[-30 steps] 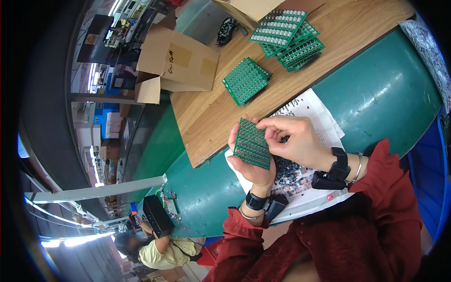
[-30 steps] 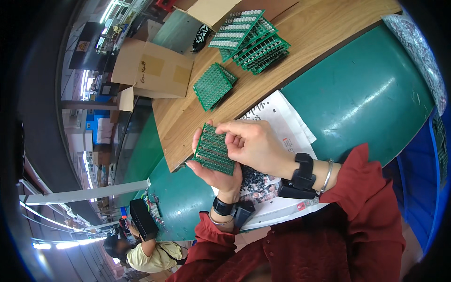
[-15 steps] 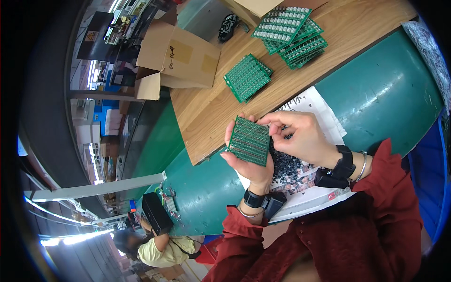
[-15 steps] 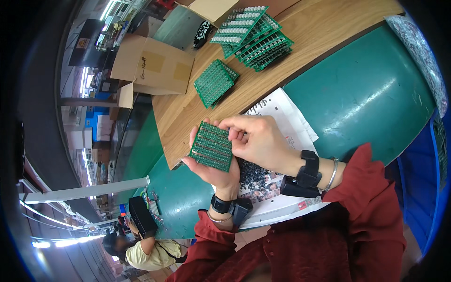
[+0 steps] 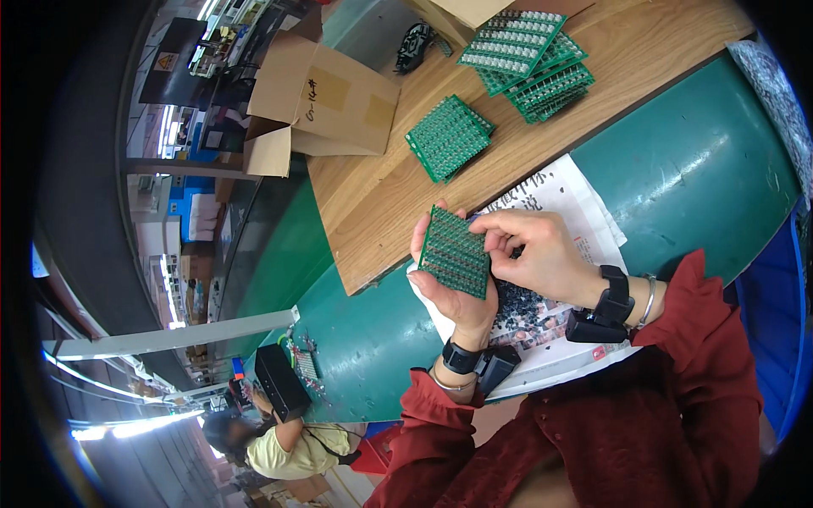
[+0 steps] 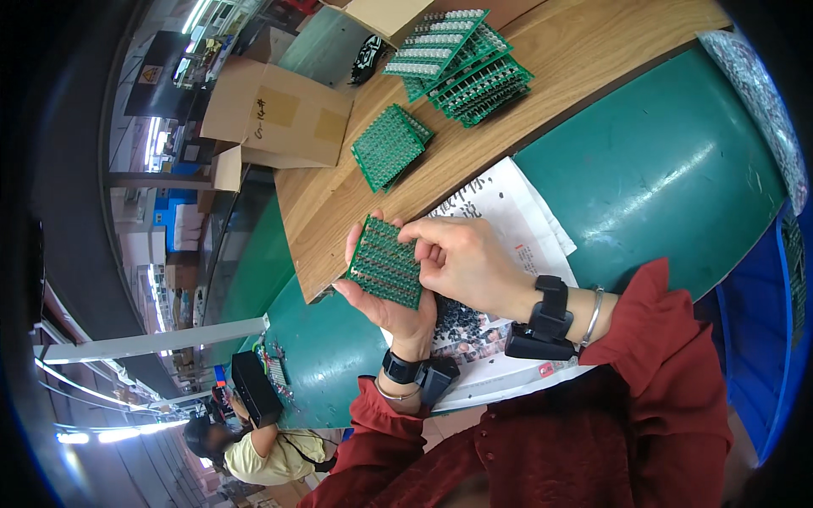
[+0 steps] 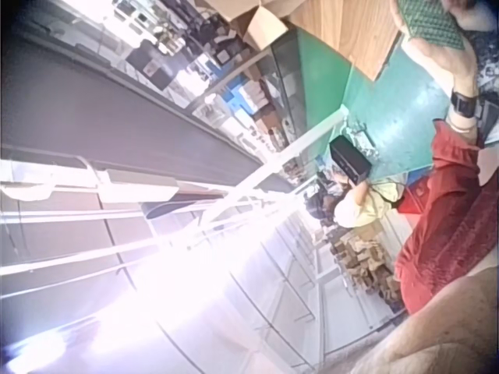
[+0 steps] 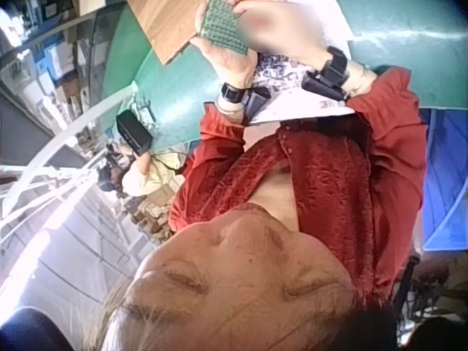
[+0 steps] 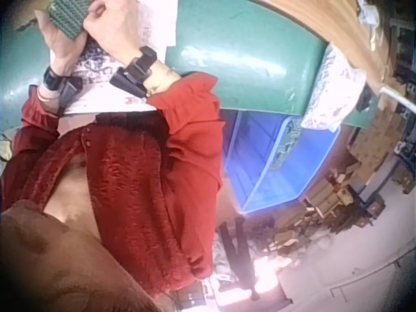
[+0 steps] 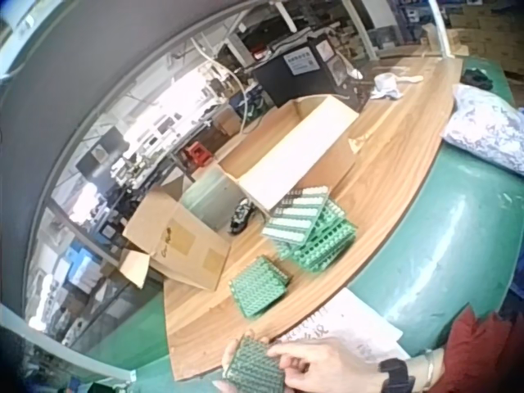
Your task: The person inserts small components into green circuit boards by hand, then stacks the boards and places them into a plastic bag. The person also handles a bag of small components and a newspaper on the table.
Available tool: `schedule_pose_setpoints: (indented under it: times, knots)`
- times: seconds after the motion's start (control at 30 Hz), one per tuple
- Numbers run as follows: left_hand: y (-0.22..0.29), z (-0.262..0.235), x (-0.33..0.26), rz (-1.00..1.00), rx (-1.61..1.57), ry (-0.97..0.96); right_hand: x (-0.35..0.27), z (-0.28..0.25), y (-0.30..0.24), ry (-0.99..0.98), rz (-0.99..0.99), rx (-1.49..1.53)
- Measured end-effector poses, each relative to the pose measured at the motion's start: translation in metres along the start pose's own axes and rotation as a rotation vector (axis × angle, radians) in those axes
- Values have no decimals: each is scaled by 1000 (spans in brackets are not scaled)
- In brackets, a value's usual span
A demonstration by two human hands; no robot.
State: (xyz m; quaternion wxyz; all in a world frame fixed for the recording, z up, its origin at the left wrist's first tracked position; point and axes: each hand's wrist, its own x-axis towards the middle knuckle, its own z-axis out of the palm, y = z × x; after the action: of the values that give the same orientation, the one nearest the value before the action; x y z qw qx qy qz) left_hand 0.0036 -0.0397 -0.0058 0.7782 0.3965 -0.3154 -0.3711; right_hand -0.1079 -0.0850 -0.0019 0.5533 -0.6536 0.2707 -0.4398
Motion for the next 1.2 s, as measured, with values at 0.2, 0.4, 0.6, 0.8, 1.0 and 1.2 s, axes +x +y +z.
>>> schedule_pose_setpoints:
  times: [0.2,0.4,0.6,0.8,1.0,1.2]
  knots:
    - [1,-1,0,15,-4,32,-2,3,-3,-42,52,148]
    - [-3,0,-3,42,19,-7,-2,5,-2,-5,-2,5]
    - [1,-1,1,26,47,57,3,-4,-12,38,-17,79]
    - [-1,5,-8,-2,36,-9,3,3,-9,-23,45,144]
    - [0,6,-7,24,84,-18,1,0,-6,-16,-1,87]
    - [-3,4,-7,17,95,-37,6,-3,-14,13,43,184]
